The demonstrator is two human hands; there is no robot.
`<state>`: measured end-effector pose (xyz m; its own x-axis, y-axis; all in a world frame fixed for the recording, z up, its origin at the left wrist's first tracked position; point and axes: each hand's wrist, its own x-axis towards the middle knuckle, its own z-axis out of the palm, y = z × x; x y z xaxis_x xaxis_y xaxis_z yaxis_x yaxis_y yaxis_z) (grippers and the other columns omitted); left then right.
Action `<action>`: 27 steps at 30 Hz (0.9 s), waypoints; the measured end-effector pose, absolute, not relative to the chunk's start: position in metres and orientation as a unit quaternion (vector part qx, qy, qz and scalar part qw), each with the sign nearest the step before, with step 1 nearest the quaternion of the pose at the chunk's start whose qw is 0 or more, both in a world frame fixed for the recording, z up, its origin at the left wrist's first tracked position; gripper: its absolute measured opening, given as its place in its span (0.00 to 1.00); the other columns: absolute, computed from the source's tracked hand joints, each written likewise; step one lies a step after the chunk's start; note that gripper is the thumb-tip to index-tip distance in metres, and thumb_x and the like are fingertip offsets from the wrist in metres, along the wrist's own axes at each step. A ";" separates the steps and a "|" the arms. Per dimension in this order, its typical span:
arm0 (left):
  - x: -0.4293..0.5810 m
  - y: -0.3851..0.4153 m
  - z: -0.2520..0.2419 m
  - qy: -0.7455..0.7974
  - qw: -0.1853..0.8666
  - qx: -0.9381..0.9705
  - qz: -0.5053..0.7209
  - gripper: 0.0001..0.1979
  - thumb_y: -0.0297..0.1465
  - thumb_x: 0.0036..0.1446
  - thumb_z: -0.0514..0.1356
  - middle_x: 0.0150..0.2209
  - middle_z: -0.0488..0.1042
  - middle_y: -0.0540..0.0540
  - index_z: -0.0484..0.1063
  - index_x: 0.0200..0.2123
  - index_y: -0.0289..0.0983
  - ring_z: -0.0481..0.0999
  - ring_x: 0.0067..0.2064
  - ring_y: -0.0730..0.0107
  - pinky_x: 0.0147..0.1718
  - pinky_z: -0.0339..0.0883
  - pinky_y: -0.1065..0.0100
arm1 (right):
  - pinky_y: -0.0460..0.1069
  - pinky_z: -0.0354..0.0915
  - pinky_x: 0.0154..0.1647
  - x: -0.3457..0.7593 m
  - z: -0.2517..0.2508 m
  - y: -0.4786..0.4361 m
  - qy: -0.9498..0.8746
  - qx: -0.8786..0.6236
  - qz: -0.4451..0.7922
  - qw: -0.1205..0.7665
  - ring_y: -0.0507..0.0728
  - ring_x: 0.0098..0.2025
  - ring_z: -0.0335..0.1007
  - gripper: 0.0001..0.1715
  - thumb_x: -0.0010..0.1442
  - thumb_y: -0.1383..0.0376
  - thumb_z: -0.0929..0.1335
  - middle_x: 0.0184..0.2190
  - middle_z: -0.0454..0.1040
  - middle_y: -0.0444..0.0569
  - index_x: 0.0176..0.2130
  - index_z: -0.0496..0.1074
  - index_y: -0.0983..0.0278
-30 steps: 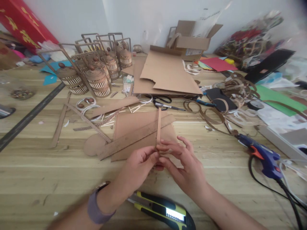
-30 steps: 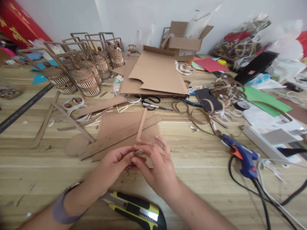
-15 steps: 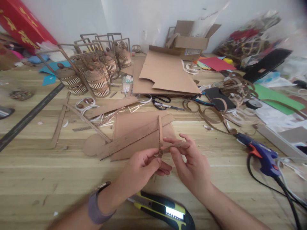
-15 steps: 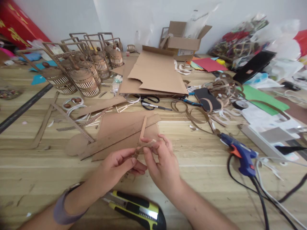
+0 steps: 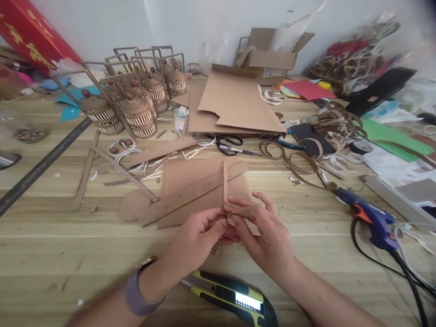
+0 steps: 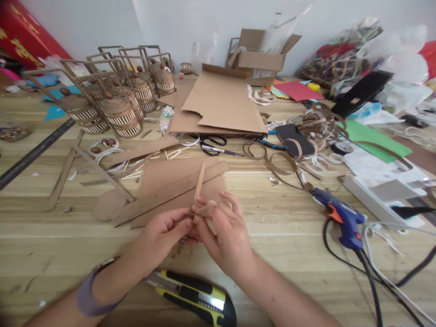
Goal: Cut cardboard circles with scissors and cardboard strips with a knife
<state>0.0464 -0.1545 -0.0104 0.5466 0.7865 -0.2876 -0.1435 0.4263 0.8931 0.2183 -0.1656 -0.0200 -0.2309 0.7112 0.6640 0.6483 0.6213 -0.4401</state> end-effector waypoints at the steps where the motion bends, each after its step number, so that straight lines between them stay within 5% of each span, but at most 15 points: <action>1: 0.047 -0.155 -0.010 0.367 0.763 0.440 0.300 0.20 0.43 0.62 0.63 0.38 0.84 0.43 0.79 0.50 0.35 0.83 0.41 0.61 0.46 0.74 0.60 | 0.61 0.65 0.58 0.219 -0.019 -0.166 -0.778 -0.446 0.039 0.441 0.60 0.43 0.84 0.11 0.66 0.73 0.65 0.37 0.85 0.45 0.43 0.69 0.56; 19: 0.046 -0.155 -0.011 0.370 0.753 0.438 0.322 0.17 0.41 0.62 0.64 0.41 0.83 0.44 0.80 0.48 0.36 0.81 0.40 0.64 0.43 0.74 0.65 | 0.61 0.65 0.58 0.217 -0.022 -0.166 -0.782 -0.430 0.035 0.450 0.60 0.44 0.83 0.12 0.66 0.74 0.66 0.39 0.85 0.46 0.43 0.71 0.57; 27: 0.047 -0.157 -0.007 0.374 0.773 0.433 0.274 0.19 0.37 0.63 0.63 0.33 0.84 0.43 0.77 0.54 0.35 0.83 0.37 0.64 0.42 0.75 0.65 | 0.59 0.70 0.51 0.223 -0.013 -0.168 -0.766 -0.487 0.008 0.419 0.60 0.42 0.82 0.12 0.67 0.72 0.63 0.39 0.86 0.46 0.43 0.71 0.57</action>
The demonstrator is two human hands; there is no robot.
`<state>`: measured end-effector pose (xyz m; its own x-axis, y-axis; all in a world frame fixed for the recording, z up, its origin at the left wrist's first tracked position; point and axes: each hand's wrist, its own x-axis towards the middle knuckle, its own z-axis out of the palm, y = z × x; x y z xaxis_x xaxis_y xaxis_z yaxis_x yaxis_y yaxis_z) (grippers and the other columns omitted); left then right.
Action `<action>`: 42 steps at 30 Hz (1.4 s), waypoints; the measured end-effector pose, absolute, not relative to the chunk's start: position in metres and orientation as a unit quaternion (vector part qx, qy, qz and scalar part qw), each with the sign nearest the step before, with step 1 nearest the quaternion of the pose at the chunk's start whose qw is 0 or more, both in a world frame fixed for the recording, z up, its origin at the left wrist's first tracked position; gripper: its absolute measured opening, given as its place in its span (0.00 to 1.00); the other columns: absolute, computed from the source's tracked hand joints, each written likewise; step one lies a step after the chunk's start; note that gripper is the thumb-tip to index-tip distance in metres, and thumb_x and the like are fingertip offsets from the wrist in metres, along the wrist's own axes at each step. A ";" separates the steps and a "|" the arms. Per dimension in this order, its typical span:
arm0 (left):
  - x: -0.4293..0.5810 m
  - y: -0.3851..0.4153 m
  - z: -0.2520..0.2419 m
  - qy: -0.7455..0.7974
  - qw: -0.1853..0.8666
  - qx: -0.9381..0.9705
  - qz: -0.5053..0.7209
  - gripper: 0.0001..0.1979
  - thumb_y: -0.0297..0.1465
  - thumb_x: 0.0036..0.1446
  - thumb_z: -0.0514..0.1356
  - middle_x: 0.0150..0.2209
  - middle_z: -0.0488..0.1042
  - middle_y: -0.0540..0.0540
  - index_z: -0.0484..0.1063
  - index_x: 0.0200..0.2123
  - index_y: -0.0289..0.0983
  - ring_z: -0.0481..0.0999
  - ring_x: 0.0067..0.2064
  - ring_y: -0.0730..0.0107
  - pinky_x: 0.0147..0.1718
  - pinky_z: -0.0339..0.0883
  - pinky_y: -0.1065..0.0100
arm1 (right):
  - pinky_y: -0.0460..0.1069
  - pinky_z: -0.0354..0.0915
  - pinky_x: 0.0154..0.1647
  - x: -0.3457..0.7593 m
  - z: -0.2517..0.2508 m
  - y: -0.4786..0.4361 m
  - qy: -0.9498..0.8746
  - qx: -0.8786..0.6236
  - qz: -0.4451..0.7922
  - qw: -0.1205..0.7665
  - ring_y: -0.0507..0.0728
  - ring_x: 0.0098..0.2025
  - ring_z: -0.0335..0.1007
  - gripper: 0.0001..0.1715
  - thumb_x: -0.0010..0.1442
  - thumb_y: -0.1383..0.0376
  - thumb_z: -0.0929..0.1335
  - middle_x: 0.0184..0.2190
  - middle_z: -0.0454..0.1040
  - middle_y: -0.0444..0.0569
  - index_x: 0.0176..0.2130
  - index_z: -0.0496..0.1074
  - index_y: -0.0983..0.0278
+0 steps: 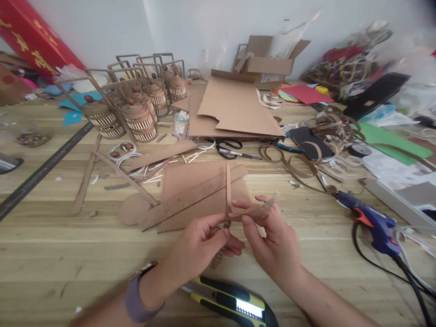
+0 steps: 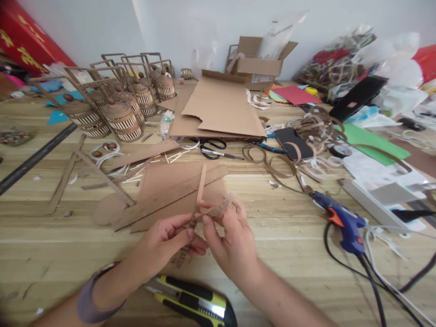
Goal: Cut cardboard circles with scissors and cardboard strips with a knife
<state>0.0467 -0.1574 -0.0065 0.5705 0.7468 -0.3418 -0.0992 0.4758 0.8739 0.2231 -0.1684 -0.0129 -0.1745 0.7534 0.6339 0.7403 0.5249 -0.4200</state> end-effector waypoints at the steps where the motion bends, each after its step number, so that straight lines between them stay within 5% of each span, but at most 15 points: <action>1: 0.047 -0.157 -0.007 0.372 0.775 0.429 0.277 0.19 0.37 0.62 0.64 0.33 0.84 0.44 0.77 0.54 0.35 0.83 0.38 0.65 0.41 0.74 0.66 | 0.59 0.69 0.52 0.223 -0.012 -0.169 -0.768 -0.484 0.008 0.420 0.60 0.42 0.82 0.12 0.67 0.72 0.63 0.39 0.86 0.46 0.43 0.71 0.56; 10: 0.046 -0.153 -0.014 0.345 0.765 0.432 0.331 0.17 0.43 0.62 0.64 0.37 0.83 0.46 0.80 0.46 0.36 0.79 0.36 0.69 0.39 0.74 0.69 | 0.60 0.62 0.59 0.215 -0.022 -0.167 -0.787 -0.428 0.029 0.442 0.61 0.49 0.81 0.09 0.67 0.71 0.67 0.42 0.85 0.48 0.45 0.70 0.58; 16: 0.048 -0.156 -0.009 0.364 0.769 0.434 0.295 0.16 0.42 0.61 0.64 0.33 0.83 0.44 0.79 0.41 0.33 0.81 0.36 0.66 0.40 0.74 0.66 | 0.61 0.67 0.56 0.220 -0.019 -0.167 -0.783 -0.462 0.005 0.416 0.61 0.43 0.81 0.12 0.68 0.72 0.63 0.38 0.85 0.46 0.45 0.70 0.57; 23: 0.049 -0.160 -0.010 0.386 0.767 0.438 0.266 0.19 0.38 0.60 0.64 0.34 0.84 0.43 0.77 0.51 0.34 0.83 0.35 0.65 0.39 0.76 0.64 | 0.57 0.70 0.46 0.222 -0.016 -0.169 -0.724 -0.519 0.049 0.452 0.60 0.45 0.80 0.10 0.69 0.70 0.61 0.37 0.86 0.44 0.44 0.66 0.55; 32: 0.047 -0.151 -0.015 0.368 0.756 0.432 0.328 0.18 0.43 0.61 0.64 0.37 0.84 0.45 0.80 0.46 0.36 0.81 0.36 0.68 0.39 0.74 0.69 | 0.61 0.65 0.57 0.216 -0.022 -0.167 -0.782 -0.443 0.048 0.436 0.60 0.46 0.82 0.08 0.68 0.70 0.65 0.40 0.85 0.45 0.43 0.69 0.57; 42: 0.047 -0.155 -0.010 0.384 0.760 0.441 0.284 0.21 0.41 0.62 0.63 0.32 0.84 0.43 0.78 0.52 0.35 0.82 0.35 0.66 0.39 0.74 0.67 | 0.57 0.71 0.49 0.222 -0.019 -0.168 -0.747 -0.513 0.018 0.422 0.61 0.45 0.82 0.07 0.69 0.68 0.63 0.37 0.86 0.43 0.44 0.66 0.56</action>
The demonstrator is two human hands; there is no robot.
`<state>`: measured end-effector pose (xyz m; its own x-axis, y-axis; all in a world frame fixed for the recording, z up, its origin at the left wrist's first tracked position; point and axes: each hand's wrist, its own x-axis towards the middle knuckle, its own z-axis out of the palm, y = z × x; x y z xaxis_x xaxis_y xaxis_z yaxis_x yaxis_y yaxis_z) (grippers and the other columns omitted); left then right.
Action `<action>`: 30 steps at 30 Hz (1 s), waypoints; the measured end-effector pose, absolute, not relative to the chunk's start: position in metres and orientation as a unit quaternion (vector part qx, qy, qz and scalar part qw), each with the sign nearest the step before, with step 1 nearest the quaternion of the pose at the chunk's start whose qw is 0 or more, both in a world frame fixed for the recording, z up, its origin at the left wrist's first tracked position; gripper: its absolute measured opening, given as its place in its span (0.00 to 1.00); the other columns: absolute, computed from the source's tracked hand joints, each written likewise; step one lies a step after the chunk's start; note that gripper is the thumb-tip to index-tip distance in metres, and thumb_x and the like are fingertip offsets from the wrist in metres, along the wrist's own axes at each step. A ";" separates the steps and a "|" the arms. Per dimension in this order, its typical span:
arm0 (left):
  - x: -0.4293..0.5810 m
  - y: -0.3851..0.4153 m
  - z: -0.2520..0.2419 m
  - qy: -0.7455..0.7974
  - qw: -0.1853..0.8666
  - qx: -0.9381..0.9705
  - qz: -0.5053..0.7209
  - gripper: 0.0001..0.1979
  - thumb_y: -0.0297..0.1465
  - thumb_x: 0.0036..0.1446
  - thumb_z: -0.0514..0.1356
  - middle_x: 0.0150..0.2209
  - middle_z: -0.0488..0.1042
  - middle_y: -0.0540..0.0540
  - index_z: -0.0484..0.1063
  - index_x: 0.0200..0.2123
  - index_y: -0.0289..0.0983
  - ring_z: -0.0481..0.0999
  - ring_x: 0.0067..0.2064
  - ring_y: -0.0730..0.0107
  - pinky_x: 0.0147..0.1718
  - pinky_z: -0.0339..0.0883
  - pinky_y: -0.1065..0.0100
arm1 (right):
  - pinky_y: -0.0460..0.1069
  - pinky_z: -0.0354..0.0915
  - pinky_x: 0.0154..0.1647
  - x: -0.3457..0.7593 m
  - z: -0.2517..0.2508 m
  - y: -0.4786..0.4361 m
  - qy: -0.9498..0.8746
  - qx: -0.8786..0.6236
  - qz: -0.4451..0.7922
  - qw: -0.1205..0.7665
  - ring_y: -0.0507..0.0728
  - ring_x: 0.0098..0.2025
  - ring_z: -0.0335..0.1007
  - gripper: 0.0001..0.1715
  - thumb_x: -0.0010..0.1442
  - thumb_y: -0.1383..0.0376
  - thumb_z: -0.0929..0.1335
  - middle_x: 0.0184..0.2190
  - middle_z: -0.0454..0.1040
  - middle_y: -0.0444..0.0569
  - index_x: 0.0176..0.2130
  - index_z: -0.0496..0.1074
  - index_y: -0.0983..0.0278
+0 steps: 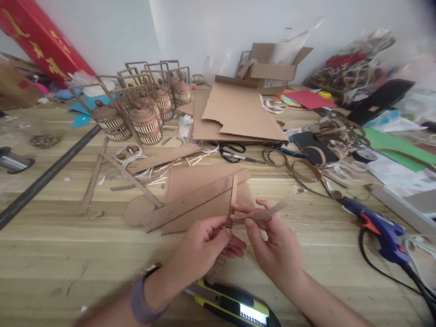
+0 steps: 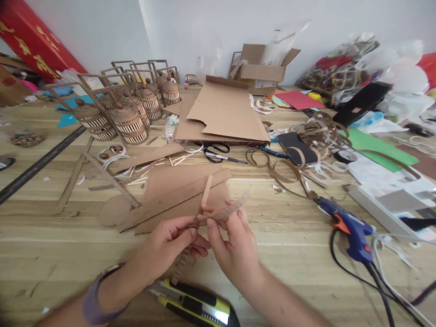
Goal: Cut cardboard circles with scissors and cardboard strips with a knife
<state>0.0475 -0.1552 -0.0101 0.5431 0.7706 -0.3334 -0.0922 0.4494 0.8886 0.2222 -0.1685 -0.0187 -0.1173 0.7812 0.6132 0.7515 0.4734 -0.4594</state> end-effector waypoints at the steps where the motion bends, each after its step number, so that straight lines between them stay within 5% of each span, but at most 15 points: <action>1: 0.048 -0.155 -0.010 0.386 0.759 0.440 0.285 0.21 0.42 0.61 0.64 0.32 0.84 0.43 0.78 0.52 0.34 0.82 0.35 0.66 0.39 0.74 0.67 | 0.57 0.71 0.49 0.222 -0.019 -0.169 -0.744 -0.515 0.016 0.425 0.60 0.45 0.82 0.07 0.69 0.68 0.62 0.37 0.86 0.43 0.44 0.66 0.56; 10: 0.047 -0.148 -0.016 0.379 0.745 0.432 0.339 0.21 0.46 0.58 0.67 0.37 0.83 0.44 0.81 0.45 0.35 0.79 0.37 0.67 0.37 0.73 0.70 | 0.60 0.63 0.57 0.216 -0.026 -0.165 -0.788 -0.437 0.029 0.434 0.61 0.47 0.82 0.06 0.69 0.69 0.66 0.40 0.85 0.46 0.44 0.69 0.57; 22: 0.046 -0.154 -0.008 0.394 0.752 0.449 0.280 0.20 0.43 0.60 0.64 0.32 0.83 0.42 0.80 0.47 0.33 0.82 0.35 0.64 0.38 0.74 0.65 | 0.58 0.70 0.49 0.222 -0.017 -0.167 -0.757 -0.497 0.004 0.424 0.61 0.43 0.81 0.11 0.67 0.72 0.63 0.37 0.85 0.46 0.44 0.67 0.55; 30: 0.047 -0.151 -0.013 0.400 0.741 0.434 0.321 0.21 0.46 0.58 0.66 0.36 0.83 0.44 0.81 0.45 0.35 0.81 0.37 0.63 0.39 0.74 0.64 | 0.59 0.64 0.55 0.216 -0.024 -0.167 -0.790 -0.440 0.030 0.426 0.60 0.47 0.81 0.08 0.69 0.70 0.65 0.39 0.84 0.46 0.45 0.68 0.57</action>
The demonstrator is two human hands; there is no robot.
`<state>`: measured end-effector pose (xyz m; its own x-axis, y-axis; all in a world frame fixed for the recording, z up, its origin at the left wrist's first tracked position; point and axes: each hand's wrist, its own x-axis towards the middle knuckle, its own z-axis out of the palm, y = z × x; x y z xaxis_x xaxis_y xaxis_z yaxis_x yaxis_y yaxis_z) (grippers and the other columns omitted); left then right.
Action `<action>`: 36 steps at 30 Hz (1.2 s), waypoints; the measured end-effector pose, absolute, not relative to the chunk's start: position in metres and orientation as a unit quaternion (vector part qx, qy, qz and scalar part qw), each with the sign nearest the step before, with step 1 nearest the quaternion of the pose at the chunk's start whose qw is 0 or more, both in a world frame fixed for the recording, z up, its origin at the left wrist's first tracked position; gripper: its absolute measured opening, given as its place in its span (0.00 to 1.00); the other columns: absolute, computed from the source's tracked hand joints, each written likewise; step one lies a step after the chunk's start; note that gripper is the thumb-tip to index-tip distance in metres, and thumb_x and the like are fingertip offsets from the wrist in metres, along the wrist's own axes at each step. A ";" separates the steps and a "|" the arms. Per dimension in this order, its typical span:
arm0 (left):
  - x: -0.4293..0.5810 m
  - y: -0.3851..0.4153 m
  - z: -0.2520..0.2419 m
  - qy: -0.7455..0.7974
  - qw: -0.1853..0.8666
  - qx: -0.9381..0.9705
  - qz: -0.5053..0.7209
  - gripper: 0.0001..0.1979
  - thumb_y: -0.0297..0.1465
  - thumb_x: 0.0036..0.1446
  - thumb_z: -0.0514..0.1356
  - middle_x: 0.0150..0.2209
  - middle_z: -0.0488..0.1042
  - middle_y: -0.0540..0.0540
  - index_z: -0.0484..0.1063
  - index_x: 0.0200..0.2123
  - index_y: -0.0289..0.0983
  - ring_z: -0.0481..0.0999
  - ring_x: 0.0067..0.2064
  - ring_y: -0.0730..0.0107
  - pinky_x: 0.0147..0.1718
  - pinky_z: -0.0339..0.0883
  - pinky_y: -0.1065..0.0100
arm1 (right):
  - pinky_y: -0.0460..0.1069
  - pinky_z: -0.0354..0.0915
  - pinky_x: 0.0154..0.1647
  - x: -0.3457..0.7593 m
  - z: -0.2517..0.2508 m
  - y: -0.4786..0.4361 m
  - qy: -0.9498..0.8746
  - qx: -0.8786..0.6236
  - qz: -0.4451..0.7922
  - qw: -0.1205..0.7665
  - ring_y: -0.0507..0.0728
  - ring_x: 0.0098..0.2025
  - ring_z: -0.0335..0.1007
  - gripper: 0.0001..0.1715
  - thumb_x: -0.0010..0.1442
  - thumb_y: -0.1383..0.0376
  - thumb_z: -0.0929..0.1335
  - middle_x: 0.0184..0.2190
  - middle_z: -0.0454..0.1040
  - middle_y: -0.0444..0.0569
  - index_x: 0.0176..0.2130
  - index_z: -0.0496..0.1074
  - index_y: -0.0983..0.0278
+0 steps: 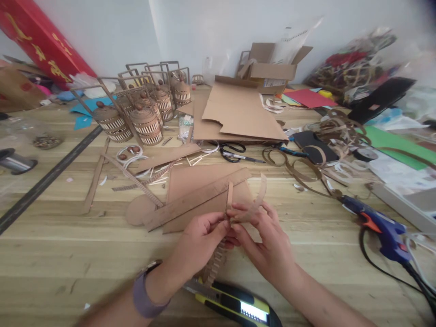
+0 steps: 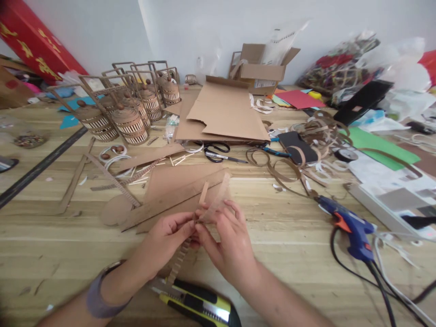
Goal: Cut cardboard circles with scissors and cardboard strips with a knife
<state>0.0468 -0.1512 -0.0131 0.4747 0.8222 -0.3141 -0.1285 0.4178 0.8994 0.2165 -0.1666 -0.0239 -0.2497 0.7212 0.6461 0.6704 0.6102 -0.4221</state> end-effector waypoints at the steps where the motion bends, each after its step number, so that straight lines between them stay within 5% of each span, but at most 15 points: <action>1: 0.047 -0.151 -0.013 0.402 0.741 0.433 0.319 0.20 0.45 0.59 0.66 0.36 0.83 0.44 0.81 0.44 0.35 0.81 0.36 0.63 0.39 0.74 0.64 | 0.60 0.64 0.55 0.216 -0.024 -0.166 -0.791 -0.440 0.029 0.423 0.60 0.48 0.80 0.07 0.69 0.70 0.66 0.40 0.84 0.47 0.45 0.68 0.58; 10: 0.046 -0.154 -0.009 0.404 0.747 0.449 0.278 0.21 0.45 0.59 0.64 0.32 0.84 0.41 0.80 0.44 0.32 0.82 0.35 0.62 0.38 0.74 0.63 | 0.58 0.71 0.49 0.220 -0.019 -0.166 -0.765 -0.485 0.011 0.424 0.61 0.44 0.82 0.10 0.67 0.71 0.64 0.38 0.85 0.46 0.43 0.70 0.56; 23: 0.046 -0.151 -0.014 0.404 0.738 0.435 0.322 0.19 0.44 0.58 0.66 0.36 0.84 0.45 0.82 0.44 0.35 0.80 0.36 0.66 0.39 0.75 0.66 | 0.60 0.65 0.56 0.215 -0.027 -0.165 -0.780 -0.450 0.023 0.435 0.61 0.46 0.81 0.07 0.68 0.69 0.67 0.40 0.85 0.47 0.45 0.72 0.57; 36: 0.044 -0.152 -0.005 0.401 0.744 0.454 0.283 0.19 0.42 0.59 0.65 0.33 0.84 0.41 0.82 0.44 0.33 0.83 0.35 0.63 0.39 0.75 0.63 | 0.59 0.73 0.50 0.220 -0.018 -0.169 -0.745 -0.512 0.036 0.427 0.63 0.45 0.82 0.08 0.67 0.69 0.65 0.37 0.86 0.46 0.42 0.71 0.56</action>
